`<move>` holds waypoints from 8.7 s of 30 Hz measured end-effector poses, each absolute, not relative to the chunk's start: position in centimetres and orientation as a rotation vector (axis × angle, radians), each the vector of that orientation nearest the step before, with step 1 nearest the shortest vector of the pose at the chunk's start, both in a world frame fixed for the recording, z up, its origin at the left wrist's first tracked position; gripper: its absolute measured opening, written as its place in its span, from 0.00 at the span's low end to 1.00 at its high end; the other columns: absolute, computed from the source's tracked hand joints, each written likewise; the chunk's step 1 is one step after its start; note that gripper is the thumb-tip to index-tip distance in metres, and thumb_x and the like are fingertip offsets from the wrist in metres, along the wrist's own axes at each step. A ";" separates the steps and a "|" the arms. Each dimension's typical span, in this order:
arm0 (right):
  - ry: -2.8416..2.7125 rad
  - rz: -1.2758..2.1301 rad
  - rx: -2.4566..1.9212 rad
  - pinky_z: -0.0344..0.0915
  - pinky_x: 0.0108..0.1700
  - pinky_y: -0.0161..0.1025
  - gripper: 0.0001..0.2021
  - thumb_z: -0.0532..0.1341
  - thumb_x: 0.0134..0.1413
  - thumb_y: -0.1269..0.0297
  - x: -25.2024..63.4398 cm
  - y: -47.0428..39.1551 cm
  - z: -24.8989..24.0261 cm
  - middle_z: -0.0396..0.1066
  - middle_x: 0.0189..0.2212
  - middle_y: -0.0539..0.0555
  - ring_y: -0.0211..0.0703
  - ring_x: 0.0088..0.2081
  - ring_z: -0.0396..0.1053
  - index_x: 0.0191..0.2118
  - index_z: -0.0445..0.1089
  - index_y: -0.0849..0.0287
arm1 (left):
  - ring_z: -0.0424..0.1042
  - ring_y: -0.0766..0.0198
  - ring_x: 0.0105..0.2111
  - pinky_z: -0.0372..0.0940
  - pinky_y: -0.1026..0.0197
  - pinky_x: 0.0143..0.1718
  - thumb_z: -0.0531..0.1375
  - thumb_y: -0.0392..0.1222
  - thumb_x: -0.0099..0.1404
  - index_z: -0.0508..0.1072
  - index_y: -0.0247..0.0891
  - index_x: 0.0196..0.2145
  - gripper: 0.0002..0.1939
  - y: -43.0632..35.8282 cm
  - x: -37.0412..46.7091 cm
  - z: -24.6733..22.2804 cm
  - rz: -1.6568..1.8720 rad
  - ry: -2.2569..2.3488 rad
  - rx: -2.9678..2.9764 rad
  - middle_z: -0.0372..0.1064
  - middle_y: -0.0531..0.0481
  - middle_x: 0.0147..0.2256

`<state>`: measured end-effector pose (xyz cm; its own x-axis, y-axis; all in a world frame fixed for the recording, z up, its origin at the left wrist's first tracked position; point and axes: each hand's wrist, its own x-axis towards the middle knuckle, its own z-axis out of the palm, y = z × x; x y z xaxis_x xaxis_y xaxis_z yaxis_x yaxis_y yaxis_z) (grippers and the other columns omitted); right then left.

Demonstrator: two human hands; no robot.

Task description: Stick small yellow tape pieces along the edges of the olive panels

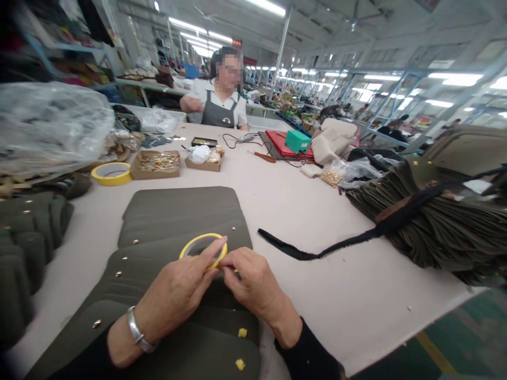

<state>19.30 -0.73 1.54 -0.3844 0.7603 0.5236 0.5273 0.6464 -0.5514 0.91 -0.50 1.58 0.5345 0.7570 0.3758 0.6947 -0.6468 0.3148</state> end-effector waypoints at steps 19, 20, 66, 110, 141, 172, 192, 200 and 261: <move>-2.021 0.259 -1.118 0.63 0.31 0.34 0.08 0.55 0.53 0.76 18.4 0.6 2.4 0.70 0.25 0.50 0.37 0.27 0.67 0.33 0.71 0.60 | 0.71 0.62 0.34 0.61 0.59 0.35 0.49 0.36 0.70 0.66 0.41 0.35 0.08 1.1 1.2 3.3 0.646 1.314 2.432 0.70 0.53 0.31; -2.002 0.273 -1.128 0.63 0.31 0.34 0.08 0.55 0.51 0.77 18.3 0.6 2.4 0.70 0.25 0.50 0.37 0.27 0.67 0.33 0.70 0.60 | 0.71 0.62 0.33 0.61 0.59 0.34 0.50 0.36 0.69 0.67 0.41 0.34 0.08 1.0 1.3 3.3 0.654 1.332 2.441 0.70 0.53 0.31; -2.196 0.632 -1.505 0.62 0.38 0.38 0.14 0.56 0.56 0.75 21.7 2.6 -0.2 0.69 0.30 0.49 0.40 0.33 0.67 0.49 0.65 0.58 | 0.63 0.55 0.35 0.62 0.51 0.39 0.47 0.33 0.69 0.69 0.37 0.37 0.11 1.8 2.0 -1.0 0.484 1.312 2.568 0.67 0.46 0.33; -2.482 0.472 -1.737 0.58 0.26 0.34 0.10 0.58 0.44 0.77 19.9 2.6 2.7 0.76 0.21 0.55 0.43 0.25 0.73 0.22 0.75 0.59 | 0.76 0.64 0.40 0.70 0.65 0.41 0.49 0.39 0.71 0.68 0.41 0.49 0.13 2.9 -0.5 -0.3 1.110 1.201 2.525 0.76 0.50 0.43; -1.956 0.235 -1.181 0.60 0.28 0.33 0.07 0.56 0.50 0.75 17.5 2.4 1.5 0.67 0.22 0.49 0.36 0.24 0.65 0.28 0.69 0.60 | 0.72 0.65 0.24 0.62 0.64 0.24 0.48 0.37 0.71 0.67 0.41 0.35 0.10 2.9 1.0 0.2 0.979 1.279 2.532 0.70 0.55 0.27; -2.100 0.371 -1.724 0.64 0.33 0.37 0.14 0.62 0.55 0.67 20.3 6.6 -0.2 0.72 0.22 0.48 0.43 0.26 0.70 0.48 0.66 0.61 | 0.68 0.58 0.35 0.65 0.58 0.32 0.53 0.32 0.67 0.69 0.41 0.37 0.07 2.7 2.0 -0.8 0.317 1.516 2.593 0.69 0.51 0.33; -2.313 0.280 -1.955 0.64 0.39 0.38 0.09 0.57 0.55 0.71 17.9 7.7 0.8 0.77 0.30 0.58 0.47 0.35 0.74 0.33 0.76 0.60 | 0.67 0.60 0.31 0.65 0.60 0.31 0.50 0.28 0.64 0.66 0.39 0.36 0.09 1.9 1.9 -0.7 0.278 1.442 2.759 0.66 0.51 0.32; -2.350 0.273 -1.727 0.62 0.47 0.37 0.11 0.56 0.61 0.65 20.0 7.2 1.6 0.74 0.39 0.59 0.45 0.44 0.70 0.43 0.74 0.60 | 0.70 0.62 0.31 0.66 0.61 0.31 0.48 0.30 0.67 0.66 0.39 0.37 0.09 2.4 1.1 0.4 0.377 1.319 2.706 0.68 0.50 0.33; -1.677 1.155 -1.663 0.58 0.22 0.29 0.07 0.61 0.52 0.63 23.6 4.3 -0.9 0.69 0.20 0.47 0.32 0.20 0.62 0.31 0.73 0.61 | 0.64 0.54 0.38 0.63 0.52 0.39 0.50 0.32 0.68 0.70 0.38 0.37 0.09 2.7 2.1 -0.3 0.287 1.406 2.676 0.68 0.46 0.36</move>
